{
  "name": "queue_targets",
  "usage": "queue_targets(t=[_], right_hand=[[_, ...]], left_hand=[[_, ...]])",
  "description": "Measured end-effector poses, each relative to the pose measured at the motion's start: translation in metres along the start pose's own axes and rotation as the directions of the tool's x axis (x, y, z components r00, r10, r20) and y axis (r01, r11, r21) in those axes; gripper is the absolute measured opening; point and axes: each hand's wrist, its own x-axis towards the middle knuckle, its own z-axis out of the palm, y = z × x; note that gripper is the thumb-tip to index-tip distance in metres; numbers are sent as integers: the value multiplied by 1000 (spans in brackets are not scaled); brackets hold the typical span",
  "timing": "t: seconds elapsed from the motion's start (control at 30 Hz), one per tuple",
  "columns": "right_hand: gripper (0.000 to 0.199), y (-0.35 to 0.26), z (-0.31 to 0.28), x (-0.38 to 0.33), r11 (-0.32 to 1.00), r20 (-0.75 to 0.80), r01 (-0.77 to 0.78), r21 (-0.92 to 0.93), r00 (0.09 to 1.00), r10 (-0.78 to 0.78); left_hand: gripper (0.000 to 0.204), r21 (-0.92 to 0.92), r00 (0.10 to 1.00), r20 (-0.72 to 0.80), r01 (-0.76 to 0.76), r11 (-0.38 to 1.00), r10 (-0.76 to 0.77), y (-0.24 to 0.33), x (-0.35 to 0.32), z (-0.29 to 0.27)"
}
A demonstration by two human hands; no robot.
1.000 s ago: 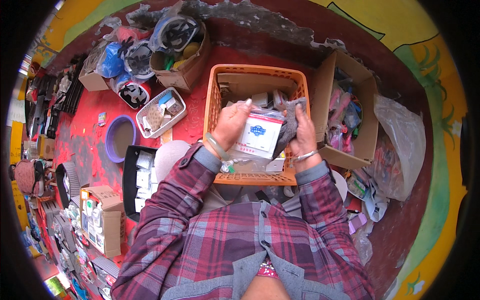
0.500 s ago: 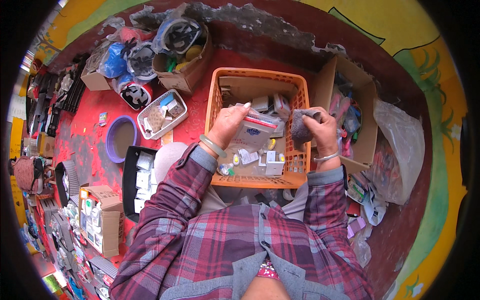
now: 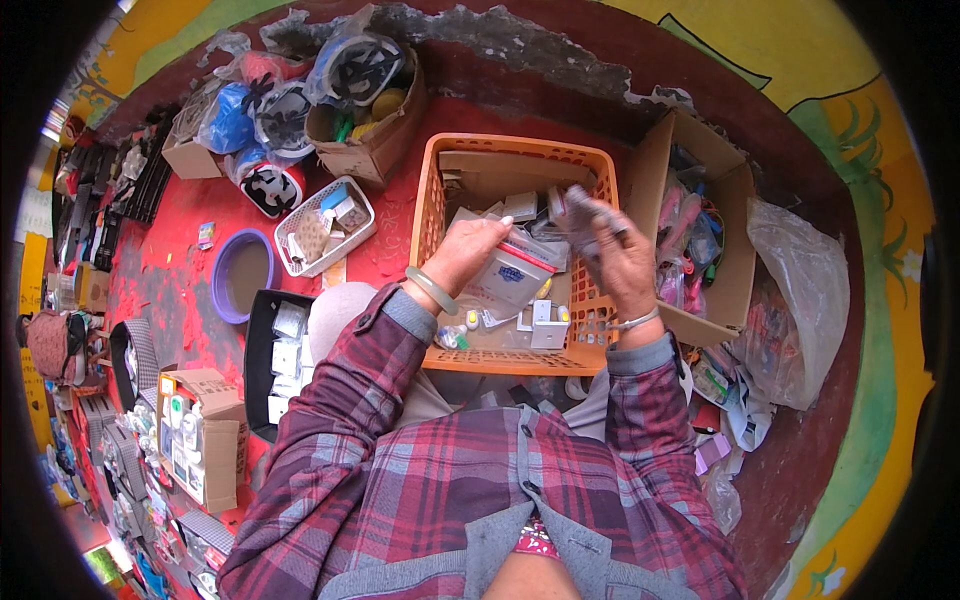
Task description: The person wipes small white boxes and plastic bags with a cloth and places them into an orange basket.
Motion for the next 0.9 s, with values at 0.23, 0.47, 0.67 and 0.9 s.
queue_targets(t=[0.23,0.47,0.67,0.9], right_hand=[[34,15,7,-10,976,304,-216,1,930,205],[38,32,21,-16,904,302,-14,-428,940,158],[36,34,31,-17,880,351,48,-472,926,138],[27,29,55,-35,669,285,317,-673,945,-161]], left_hand=[[31,-63,992,63,-105,992,109,-8,2,0],[29,-106,994,87,-56,993,66,-2,-5,15],[29,134,978,96,-199,971,187,-25,-1,5],[35,451,889,-10,-405,796,458,-6,-26,7]])
